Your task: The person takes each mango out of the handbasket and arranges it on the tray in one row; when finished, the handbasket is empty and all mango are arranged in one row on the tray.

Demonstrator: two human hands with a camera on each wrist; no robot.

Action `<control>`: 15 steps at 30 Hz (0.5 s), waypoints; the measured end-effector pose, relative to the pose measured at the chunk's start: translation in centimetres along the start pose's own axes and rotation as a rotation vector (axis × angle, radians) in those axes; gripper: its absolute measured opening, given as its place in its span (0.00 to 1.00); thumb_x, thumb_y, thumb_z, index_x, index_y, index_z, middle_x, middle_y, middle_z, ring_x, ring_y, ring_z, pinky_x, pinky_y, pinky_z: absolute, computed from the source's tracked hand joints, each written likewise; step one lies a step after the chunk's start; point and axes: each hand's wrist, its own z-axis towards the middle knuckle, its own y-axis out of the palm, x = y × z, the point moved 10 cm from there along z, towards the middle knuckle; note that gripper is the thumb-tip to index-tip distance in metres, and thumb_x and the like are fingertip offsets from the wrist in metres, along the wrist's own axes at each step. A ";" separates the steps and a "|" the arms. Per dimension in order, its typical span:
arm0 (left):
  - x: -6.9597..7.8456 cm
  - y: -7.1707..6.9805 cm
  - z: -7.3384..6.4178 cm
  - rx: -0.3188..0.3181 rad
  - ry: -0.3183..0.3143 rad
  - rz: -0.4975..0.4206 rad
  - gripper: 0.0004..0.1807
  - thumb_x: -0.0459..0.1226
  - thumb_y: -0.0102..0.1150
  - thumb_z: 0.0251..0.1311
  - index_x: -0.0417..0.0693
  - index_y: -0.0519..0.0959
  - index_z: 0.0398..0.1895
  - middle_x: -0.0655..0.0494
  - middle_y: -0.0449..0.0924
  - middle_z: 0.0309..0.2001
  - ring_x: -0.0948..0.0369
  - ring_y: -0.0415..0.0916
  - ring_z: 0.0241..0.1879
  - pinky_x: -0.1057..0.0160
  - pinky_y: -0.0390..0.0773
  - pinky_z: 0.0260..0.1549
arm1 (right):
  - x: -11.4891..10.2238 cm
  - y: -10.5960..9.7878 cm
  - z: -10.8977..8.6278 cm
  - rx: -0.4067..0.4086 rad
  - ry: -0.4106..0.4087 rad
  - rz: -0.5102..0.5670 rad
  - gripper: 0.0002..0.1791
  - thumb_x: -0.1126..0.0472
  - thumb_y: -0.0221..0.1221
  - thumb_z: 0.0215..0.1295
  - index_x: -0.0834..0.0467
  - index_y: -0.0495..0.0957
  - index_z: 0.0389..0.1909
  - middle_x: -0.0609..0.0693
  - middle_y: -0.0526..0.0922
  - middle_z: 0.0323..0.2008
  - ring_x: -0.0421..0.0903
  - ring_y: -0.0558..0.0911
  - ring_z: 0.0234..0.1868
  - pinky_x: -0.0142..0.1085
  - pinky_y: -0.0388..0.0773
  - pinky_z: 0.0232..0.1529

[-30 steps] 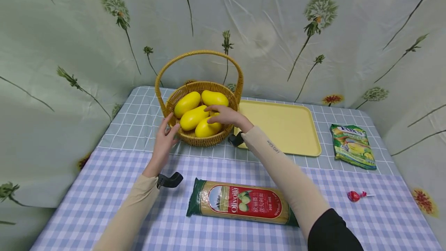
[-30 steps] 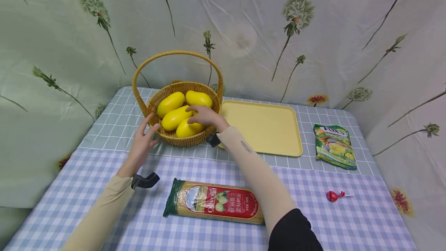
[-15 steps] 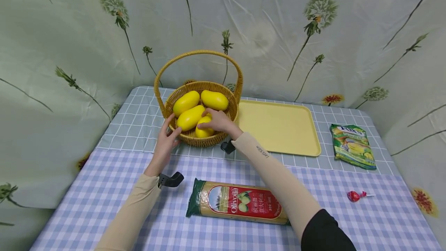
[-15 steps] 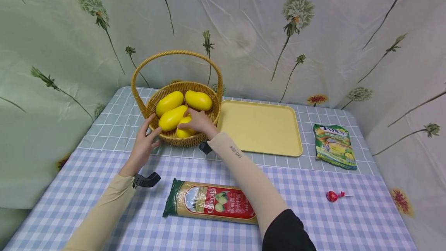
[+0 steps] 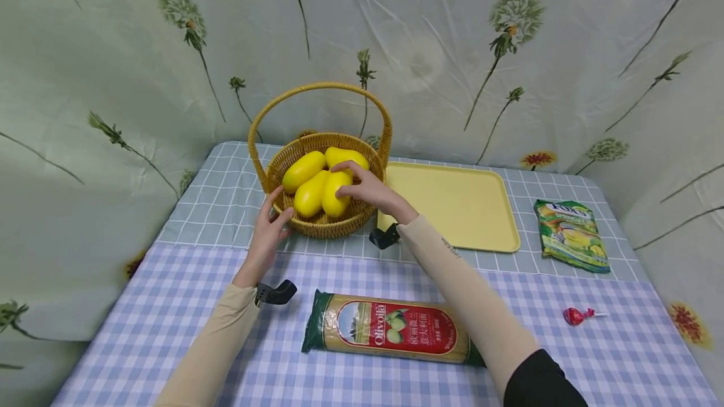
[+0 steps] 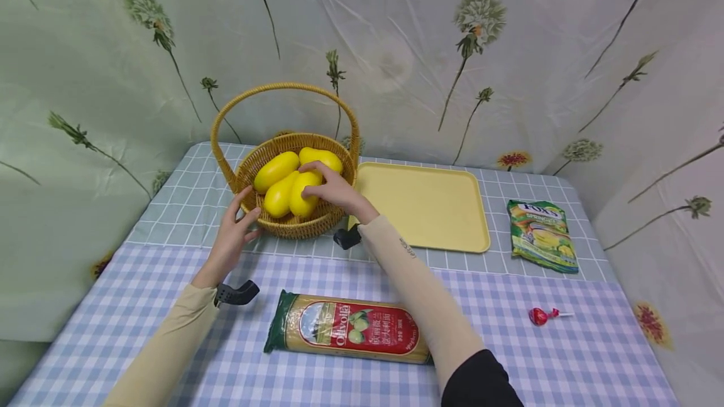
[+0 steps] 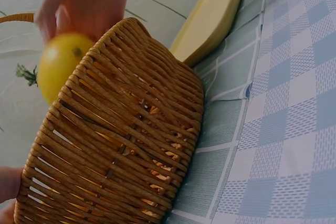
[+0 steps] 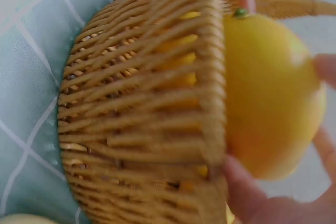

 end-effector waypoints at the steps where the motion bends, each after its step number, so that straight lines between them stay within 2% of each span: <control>1: 0.0 0.0 0.0 -0.003 0.001 -0.004 0.32 0.36 0.45 0.73 0.55 0.48 0.76 0.43 0.44 0.74 0.47 0.56 0.66 0.42 0.63 0.58 | 0.0 -0.3 -0.3 -0.004 -0.004 0.060 0.27 0.64 0.58 0.63 0.54 0.66 0.64 0.57 0.62 0.63 0.51 0.70 0.54 0.47 0.67 0.58; 4: 0.3 0.2 -0.2 -0.012 0.000 -0.019 0.32 0.35 0.44 0.73 0.53 0.48 0.76 0.42 0.44 0.73 0.46 0.56 0.65 0.41 0.63 0.58 | 0.0 -1.5 -1.1 -0.006 -0.022 0.207 0.28 0.67 0.57 0.63 0.54 0.65 0.65 0.58 0.61 0.62 0.51 0.70 0.52 0.45 0.68 0.56; 7: 1.1 0.5 -0.8 -0.018 -0.009 -0.030 0.32 0.34 0.44 0.72 0.50 0.47 0.76 0.39 0.43 0.73 0.44 0.56 0.65 0.40 0.62 0.59 | 0.0 -2.9 -2.2 0.008 -0.041 0.290 0.27 0.66 0.55 0.65 0.55 0.63 0.64 0.58 0.60 0.62 0.52 0.69 0.52 0.42 0.68 0.51; 10: 2.0 0.8 -1.4 -0.021 -0.016 -0.028 0.32 0.33 0.44 0.72 0.47 0.46 0.76 0.36 0.42 0.72 0.42 0.55 0.65 0.39 0.60 0.59 | 0.5 -4.3 -3.3 0.042 -0.039 0.314 0.24 0.64 0.55 0.67 0.56 0.62 0.62 0.58 0.59 0.63 0.52 0.69 0.53 0.42 0.69 0.52; 15: 2.0 0.8 -1.3 -0.021 -0.009 -0.019 0.32 0.33 0.44 0.72 0.47 0.46 0.76 0.37 0.42 0.73 0.42 0.55 0.65 0.39 0.61 0.58 | 2.2 -6.7 -5.3 0.087 -0.021 0.328 0.25 0.65 0.54 0.68 0.56 0.60 0.64 0.59 0.58 0.64 0.53 0.68 0.54 0.44 0.68 0.55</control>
